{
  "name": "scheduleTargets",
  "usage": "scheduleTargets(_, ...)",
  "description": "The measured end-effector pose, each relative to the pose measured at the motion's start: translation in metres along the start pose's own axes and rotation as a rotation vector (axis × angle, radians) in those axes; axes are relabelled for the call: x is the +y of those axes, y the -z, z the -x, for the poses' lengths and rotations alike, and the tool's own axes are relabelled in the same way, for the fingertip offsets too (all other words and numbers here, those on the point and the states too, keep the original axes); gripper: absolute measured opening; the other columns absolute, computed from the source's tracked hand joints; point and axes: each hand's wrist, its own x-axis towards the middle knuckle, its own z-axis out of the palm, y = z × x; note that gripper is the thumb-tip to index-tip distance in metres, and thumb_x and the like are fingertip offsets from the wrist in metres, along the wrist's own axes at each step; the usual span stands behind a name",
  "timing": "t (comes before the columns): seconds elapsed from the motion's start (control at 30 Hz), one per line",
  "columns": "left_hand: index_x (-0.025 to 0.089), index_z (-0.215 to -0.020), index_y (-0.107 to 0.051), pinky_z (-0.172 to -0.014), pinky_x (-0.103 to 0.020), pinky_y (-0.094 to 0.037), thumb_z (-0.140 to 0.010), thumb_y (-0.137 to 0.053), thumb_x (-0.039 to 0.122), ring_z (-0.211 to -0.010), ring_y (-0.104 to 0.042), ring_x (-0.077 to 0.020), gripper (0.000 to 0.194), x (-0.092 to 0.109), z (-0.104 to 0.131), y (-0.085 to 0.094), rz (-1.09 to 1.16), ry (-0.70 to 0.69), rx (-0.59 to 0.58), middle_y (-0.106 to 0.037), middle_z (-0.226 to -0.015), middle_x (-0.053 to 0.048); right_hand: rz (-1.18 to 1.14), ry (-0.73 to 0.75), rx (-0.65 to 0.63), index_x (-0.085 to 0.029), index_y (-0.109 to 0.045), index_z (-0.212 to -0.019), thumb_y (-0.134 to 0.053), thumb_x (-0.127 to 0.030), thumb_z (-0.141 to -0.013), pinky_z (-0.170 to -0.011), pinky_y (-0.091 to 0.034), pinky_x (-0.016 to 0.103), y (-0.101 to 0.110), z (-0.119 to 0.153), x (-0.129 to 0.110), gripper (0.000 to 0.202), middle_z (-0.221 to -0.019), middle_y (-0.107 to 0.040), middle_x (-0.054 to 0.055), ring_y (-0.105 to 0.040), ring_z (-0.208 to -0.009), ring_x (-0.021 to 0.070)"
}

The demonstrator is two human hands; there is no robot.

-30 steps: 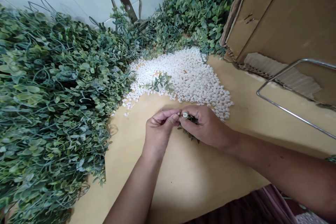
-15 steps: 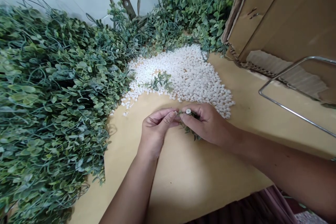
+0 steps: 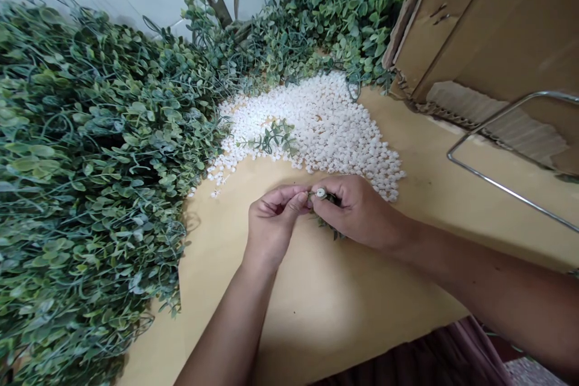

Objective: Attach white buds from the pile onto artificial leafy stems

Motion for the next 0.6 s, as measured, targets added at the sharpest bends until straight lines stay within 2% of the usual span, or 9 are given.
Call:
scheduleTargets(0.17, 0.015, -0.067, -0.073, -0.059, -0.022, -0.053, -0.057, -0.078, 0.022, -0.058, -0.06, -0.0101, 0.012, 0.001, 0.0008, -0.0014, -0.036, -0.023, 0.003, -0.069, -0.06, -0.001, 0.099, 0.008, 0.031, -0.018, -0.043, -0.055, -0.041, -0.019, -0.075, -0.048, -0.029, 0.023, -0.002, 0.0003, -0.0018, 0.021, -0.051, -0.039, -0.003, -0.036, -0.05, 0.009)
scheduleTargets(0.43, 0.017, -0.071, -0.074, -0.059, -0.02, -0.05, -0.059, -0.077, 0.022, -0.056, -0.057, -0.0082, 0.013, -0.0007, 0.0006, 0.0048, -0.065, -0.076, 0.007, -0.069, -0.062, 0.0, 0.076, -0.007, -0.032, -0.016, -0.051, -0.06, -0.041, -0.022, -0.079, -0.053, -0.032, 0.025, 0.0003, -0.001, -0.0018, 0.022, -0.055, -0.046, -0.001, -0.042, -0.054, 0.0108)
scheduleTargets(0.6, 0.015, -0.068, -0.073, -0.057, -0.02, -0.049, -0.059, -0.076, 0.02, -0.054, -0.056, -0.0081, 0.01, 0.0004, -0.0019, 0.0034, -0.092, -0.071, -0.008, -0.068, -0.062, 0.0, 0.101, 0.01, -0.02, -0.018, -0.044, -0.057, -0.041, -0.023, -0.078, -0.051, -0.03, 0.025, 0.0003, -0.0006, 0.001, 0.022, -0.053, -0.043, -0.001, -0.04, -0.052, 0.0108)
